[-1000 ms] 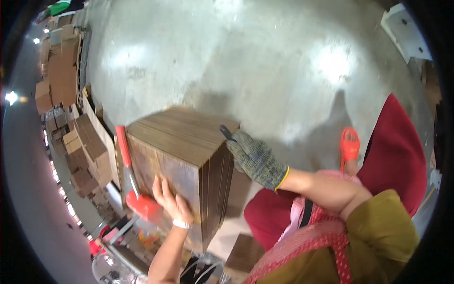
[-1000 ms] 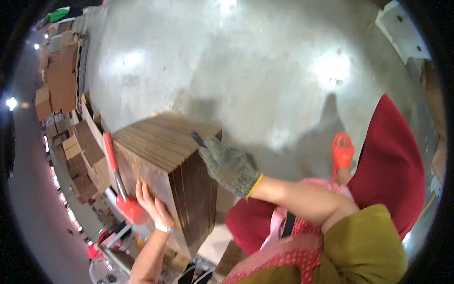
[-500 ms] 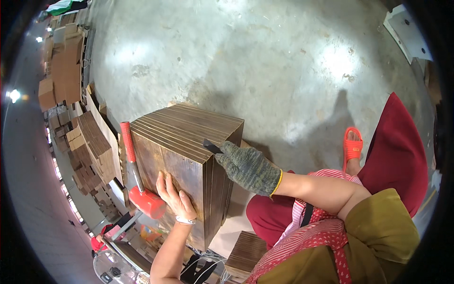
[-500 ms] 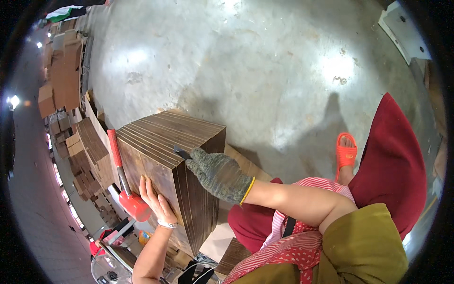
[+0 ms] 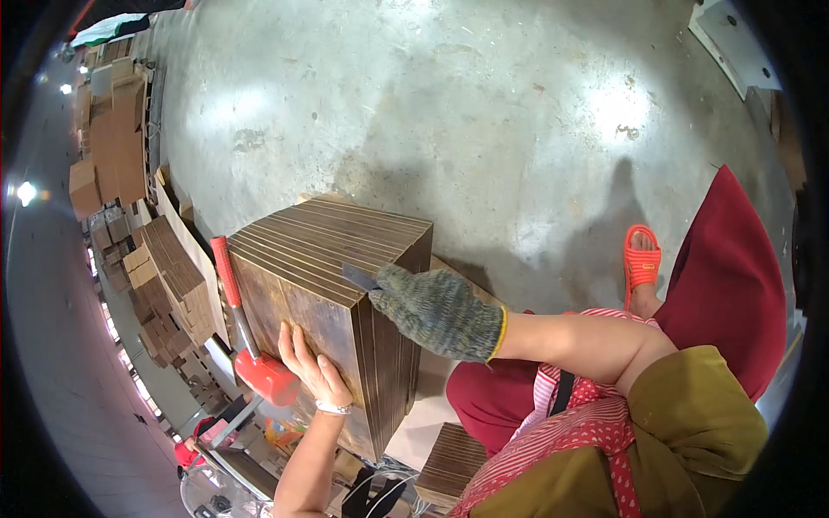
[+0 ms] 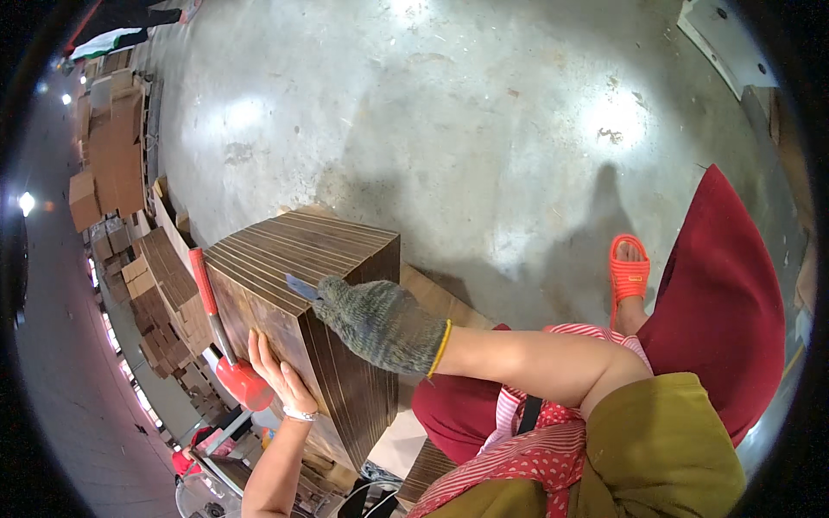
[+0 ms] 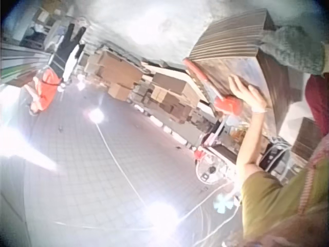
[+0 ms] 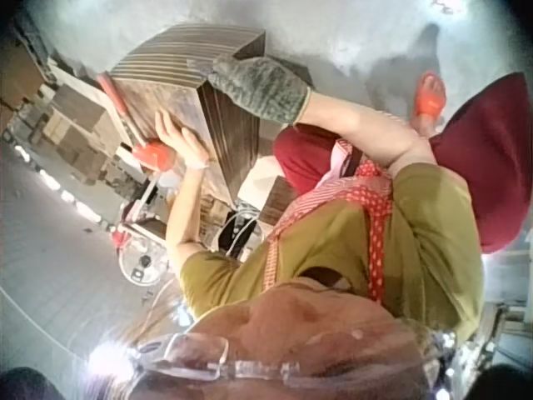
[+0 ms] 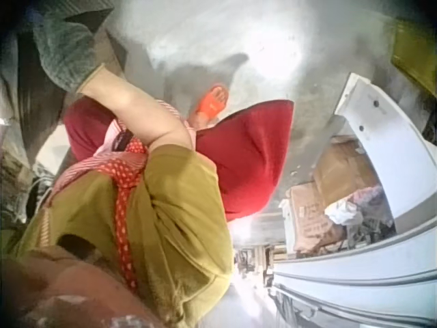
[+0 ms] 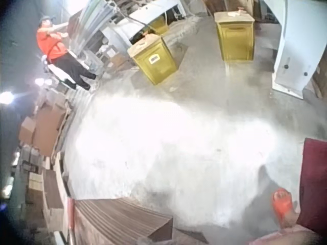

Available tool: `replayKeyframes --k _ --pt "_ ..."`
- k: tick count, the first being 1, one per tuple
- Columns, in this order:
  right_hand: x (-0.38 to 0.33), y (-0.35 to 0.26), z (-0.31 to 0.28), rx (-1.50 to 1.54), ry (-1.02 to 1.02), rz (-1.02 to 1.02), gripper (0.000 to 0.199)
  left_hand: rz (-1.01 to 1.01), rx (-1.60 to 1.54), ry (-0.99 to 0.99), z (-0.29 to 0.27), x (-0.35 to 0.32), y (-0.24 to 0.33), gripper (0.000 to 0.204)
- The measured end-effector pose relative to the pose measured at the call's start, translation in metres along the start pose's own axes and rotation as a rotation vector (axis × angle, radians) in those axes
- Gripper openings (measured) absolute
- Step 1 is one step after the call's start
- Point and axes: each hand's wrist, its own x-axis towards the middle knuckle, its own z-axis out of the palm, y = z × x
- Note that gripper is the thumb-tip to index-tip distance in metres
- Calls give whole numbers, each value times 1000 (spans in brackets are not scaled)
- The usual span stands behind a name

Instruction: The person taps a wooden box with a mallet, uses a scraper on its edges, and then wipes down wooden components with a cloth and liquid from a bottle.

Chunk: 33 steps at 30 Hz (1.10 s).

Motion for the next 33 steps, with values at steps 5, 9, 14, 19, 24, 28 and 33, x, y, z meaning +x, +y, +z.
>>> replayKeyframes --k 5,9,14,19,24,28,33 --pt "-28 39 48 193 -164 485 51 8 -4 -4 0 3 4 53" --pt "-8 13 34 42 158 -31 40 -27 21 -22 -2 0 -2 53" --pt "-98 118 165 115 -185 202 59 20 -17 -12 9 12 8 53" --pt "-13 42 46 517 -263 476 61 -34 17 -18 -3 -2 -2 54" --pt "-56 98 83 505 -132 676 57 -20 -7 -13 1 1 4 55" --pt "-42 85 67 639 -119 781 52 -29 16 -8 0 1 -1 56" --pt "-69 111 114 699 -54 604 48 -39 10 -4 4 4 3 57"
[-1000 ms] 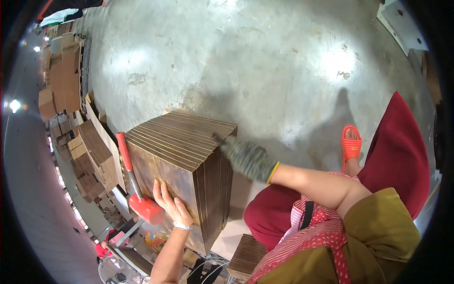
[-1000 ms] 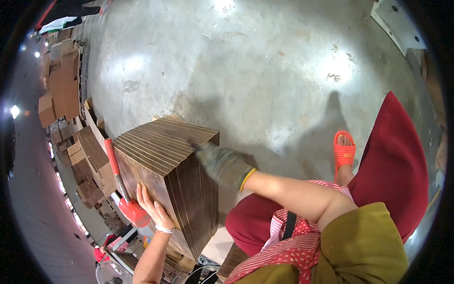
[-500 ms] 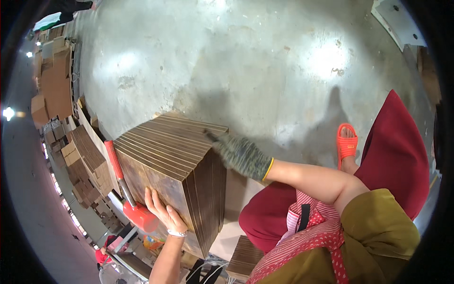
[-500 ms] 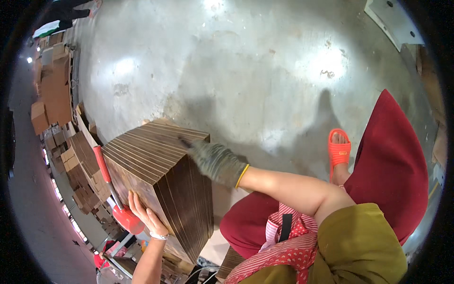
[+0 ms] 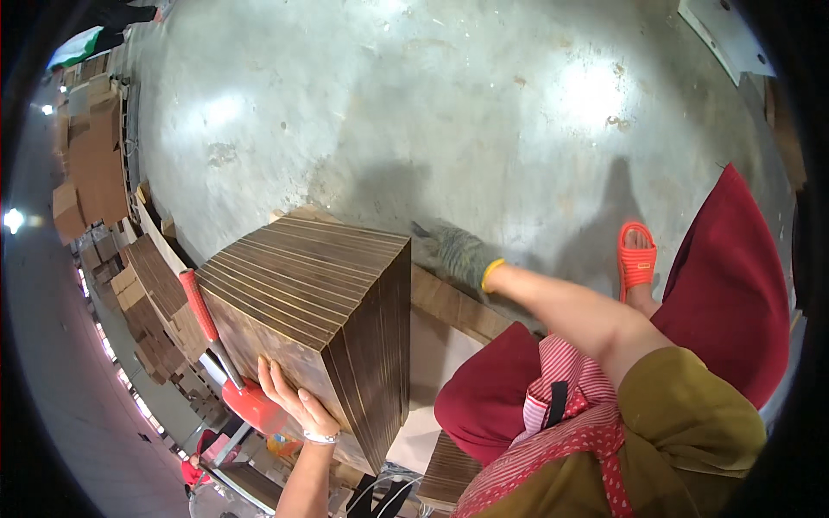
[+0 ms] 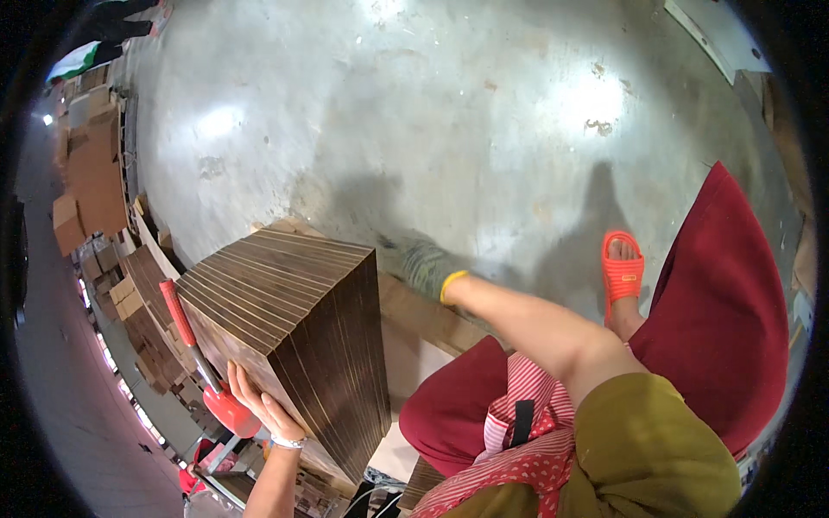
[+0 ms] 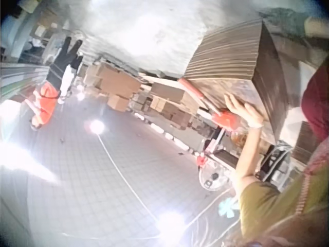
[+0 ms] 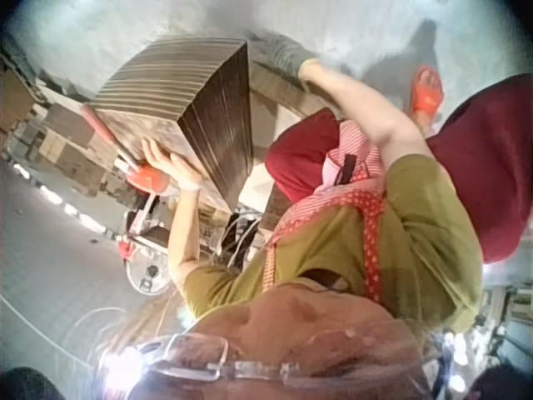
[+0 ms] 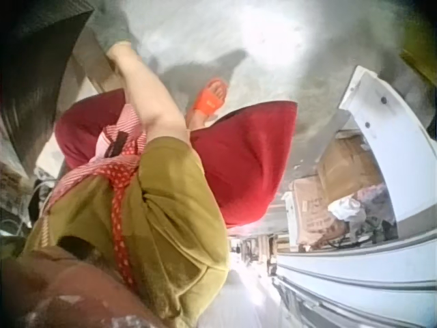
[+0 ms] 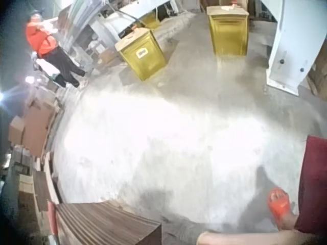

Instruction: The person taps a wooden box with a mallet, uses a scraper on its edges, and then wipes down wooden components with a cloth and liquid from a bottle.

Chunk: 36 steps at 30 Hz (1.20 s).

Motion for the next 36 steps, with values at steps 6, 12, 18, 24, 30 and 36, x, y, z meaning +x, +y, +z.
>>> replayKeyframes --k 6,12,18,24,30,36 --pt "-19 13 17 -409 150 21 29 1 1 3 -3 -4 -4 57" --pt "-10 3 21 -330 -22 46 27 2 14 -10 -2 -2 -1 57" --pt "-2 -76 0 -143 -30 143 30 -2 15 -3 -6 -6 -6 56" --pt "0 -62 12 -153 49 191 28 6 3 0 -2 -1 -3 55" --pt "-10 -97 -1 -401 -78 14 42 15 -26 1 -1 0 -2 54" --pt "-9 -131 2 -663 19 -650 48 25 -48 20 -5 -1 -1 53"
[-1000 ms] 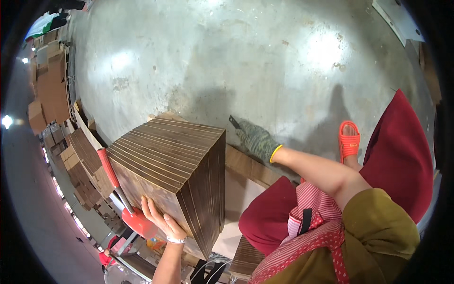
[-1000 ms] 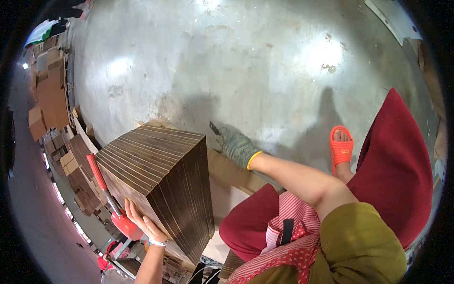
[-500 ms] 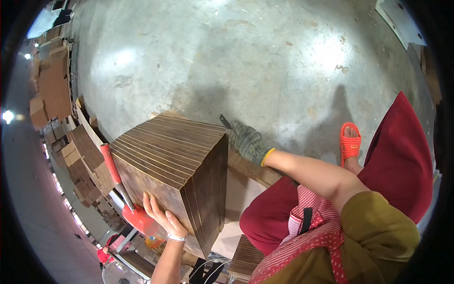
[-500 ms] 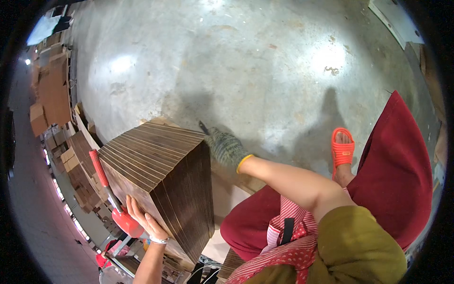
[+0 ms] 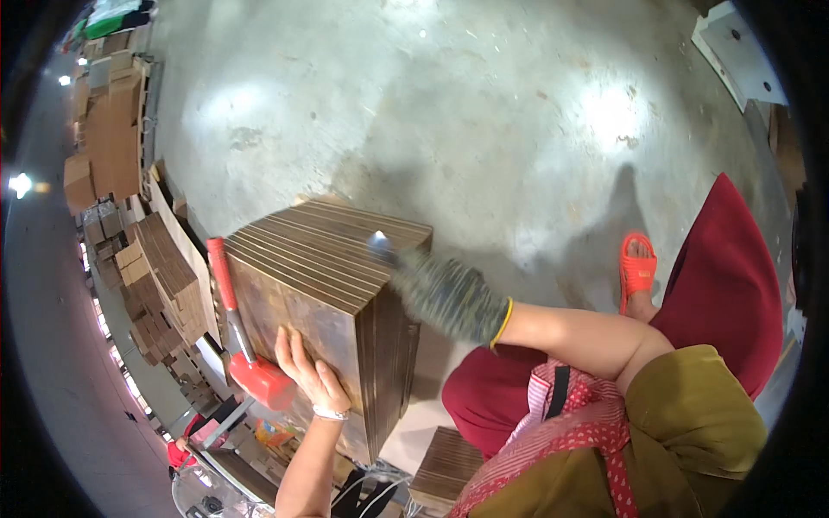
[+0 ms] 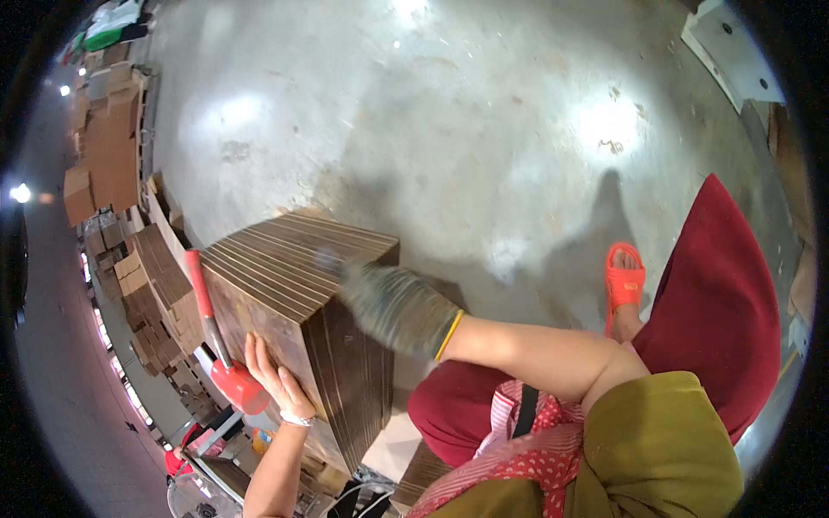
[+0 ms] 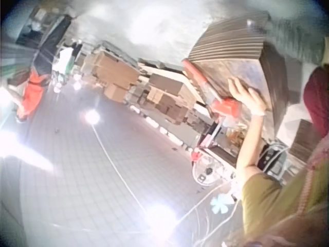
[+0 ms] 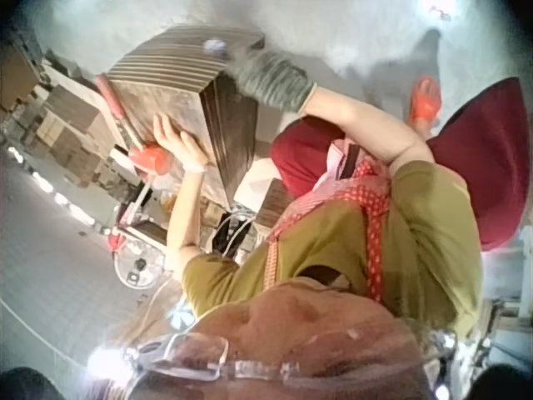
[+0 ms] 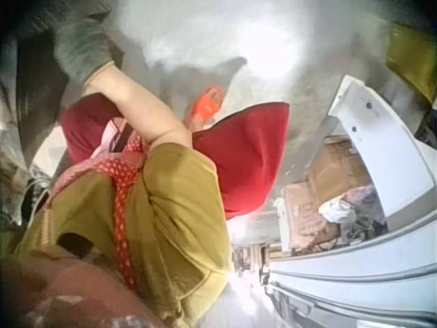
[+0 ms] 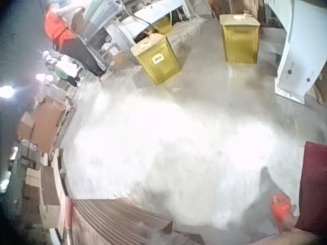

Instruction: The person taps a wooden box with a mallet, uses a scraper on its edges, and then wipes down wooden components with a cloth and liquid from a bottle.

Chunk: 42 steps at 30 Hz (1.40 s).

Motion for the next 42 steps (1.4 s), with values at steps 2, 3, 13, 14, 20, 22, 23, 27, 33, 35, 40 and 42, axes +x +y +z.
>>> replayKeyframes --k 2,3,13,14,20,22,23,27,33,35,40,42 --pt "14 11 -13 412 -281 708 40 13 42 -3 2 0 -5 52" --pt "5 5 -6 182 -118 381 42 8 37 13 5 0 -6 52" --pt "14 -58 -34 137 -110 147 39 1 57 40 3 -4 -5 50" --pt "16 -65 -34 239 -2 -16 38 7 51 30 3 -2 -4 49" --pt "55 -10 -142 -75 158 -31 48 5 52 30 0 1 -2 48" --pt "60 10 -183 -16 -42 109 37 -52 80 3 -8 0 5 47" --pt "64 9 -206 453 -135 622 32 -42 94 31 -9 1 7 45" --pt "42 7 -231 740 -369 1080 23 -3 58 28 -17 20 35 45" --pt "36 25 -204 629 48 591 18 373 399 -288 -15 86 107 35" --pt "47 26 -218 1103 -101 990 18 477 499 -273 -6 87 96 31" --pt "32 39 -234 1253 83 946 21 692 1078 -454 10 82 121 52" --pt "30 38 -240 1239 76 962 21 654 1192 -548 21 73 125 68"
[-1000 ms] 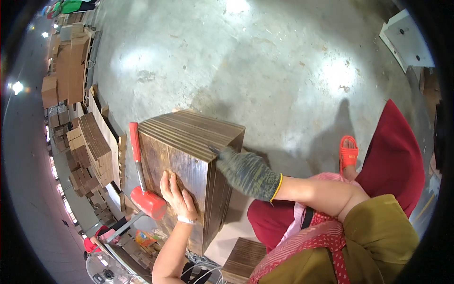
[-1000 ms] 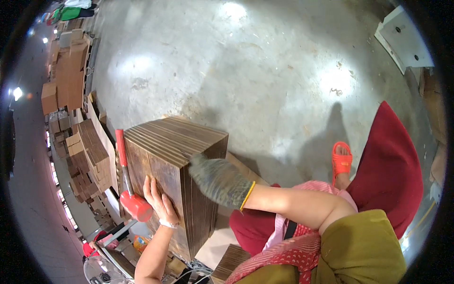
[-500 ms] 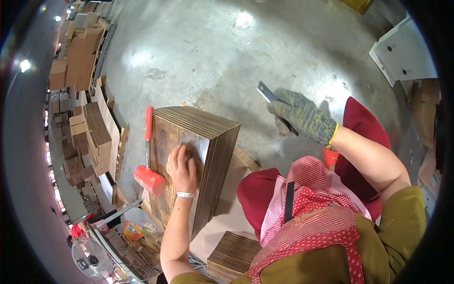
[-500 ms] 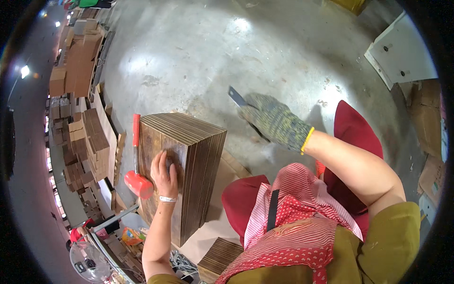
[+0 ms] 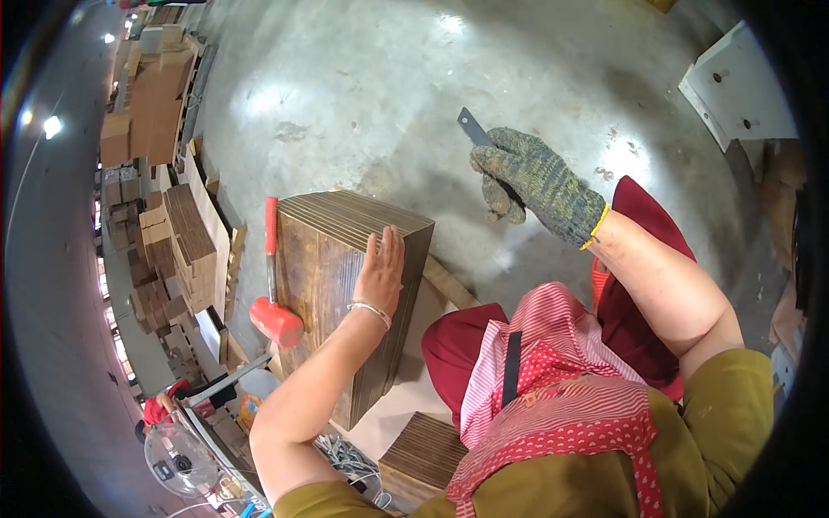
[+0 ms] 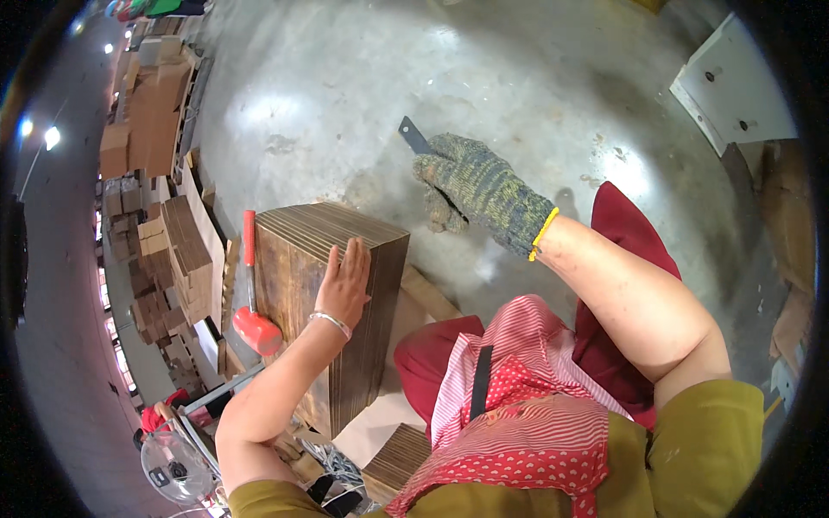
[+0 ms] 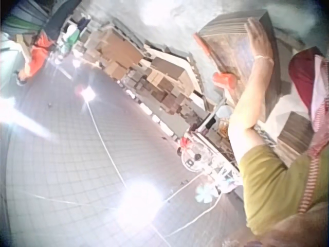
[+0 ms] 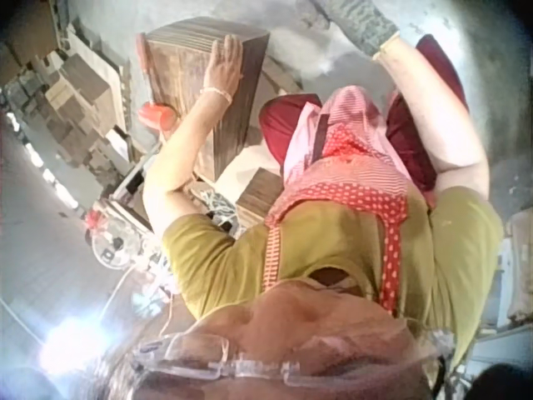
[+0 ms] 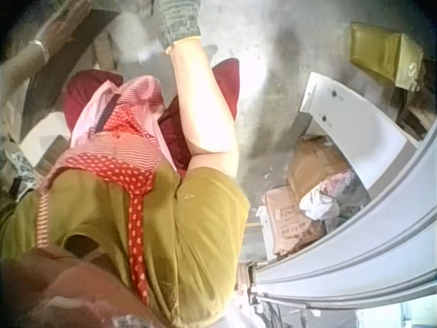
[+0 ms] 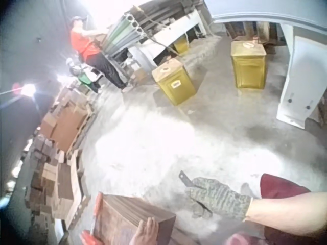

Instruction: The person taps a wooden box with a mallet, uses a scraper on its edges, and then wipes down wooden components with a cloth and liquid from a bottle.

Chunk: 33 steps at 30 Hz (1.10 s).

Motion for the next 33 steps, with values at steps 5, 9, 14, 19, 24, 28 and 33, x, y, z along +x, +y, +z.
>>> replayKeyframes --k 5,9,14,19,24,28,33 --pt "-9 -4 -2 -48 43 -67 23 211 -172 -173 14 16 26 62" --pt "-13 -10 -2 -4 73 -54 18 215 -500 -237 -12 47 30 58" --pt "-17 -14 1 42 34 -54 21 -110 -212 -304 10 64 24 76" --pt "-18 -12 2 0 30 -56 24 207 -168 -187 39 63 55 52" --pt "-30 -17 5 -14 71 -40 24 146 -161 -61 45 91 66 46" --pt "-32 -2 14 -112 131 -150 23 -38 -173 -292 74 121 88 50" --pt "-39 -11 -4 -137 82 -100 23 135 -425 -262 46 132 92 33"
